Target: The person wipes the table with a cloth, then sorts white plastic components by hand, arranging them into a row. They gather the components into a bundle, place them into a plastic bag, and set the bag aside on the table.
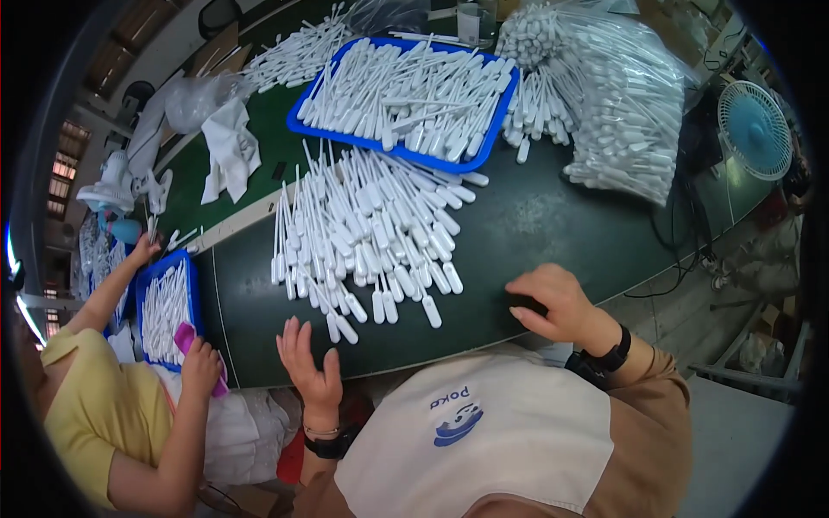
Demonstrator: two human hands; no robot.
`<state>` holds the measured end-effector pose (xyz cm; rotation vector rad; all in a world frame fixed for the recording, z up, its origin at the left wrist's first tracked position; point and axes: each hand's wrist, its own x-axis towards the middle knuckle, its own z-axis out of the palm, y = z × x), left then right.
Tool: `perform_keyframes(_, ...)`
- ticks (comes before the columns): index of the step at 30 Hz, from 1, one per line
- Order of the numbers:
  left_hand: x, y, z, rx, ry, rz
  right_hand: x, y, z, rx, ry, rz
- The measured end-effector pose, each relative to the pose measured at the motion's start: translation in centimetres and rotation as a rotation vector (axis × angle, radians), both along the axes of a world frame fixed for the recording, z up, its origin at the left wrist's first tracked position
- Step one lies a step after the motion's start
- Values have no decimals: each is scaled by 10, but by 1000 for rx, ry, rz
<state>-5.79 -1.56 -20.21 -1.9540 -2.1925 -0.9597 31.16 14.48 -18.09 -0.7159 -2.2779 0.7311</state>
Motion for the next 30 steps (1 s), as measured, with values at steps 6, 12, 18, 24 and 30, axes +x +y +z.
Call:
perform_keyframes(6, 22, 12, 1, 14, 158, -232, -8, 27, 11, 176, -202, -73)
perform_keyframes(12, 38, 36, 15, 18, 327, -360, -46, 75, -5, 242, -343, -127)
perform_keyframes(18, 81, 69, 21, -85, 382, -707, -66, 94, -30, 237, -395, -193)
perform_keyframes(24, 95, 106, 7, -73, 393, -787, -83, 91, -29, 220, -359, -284)
perform_keyframes(30, 76, 109, -4, -122, 279, -756, -117, 95, -38, 224, -226, -213)
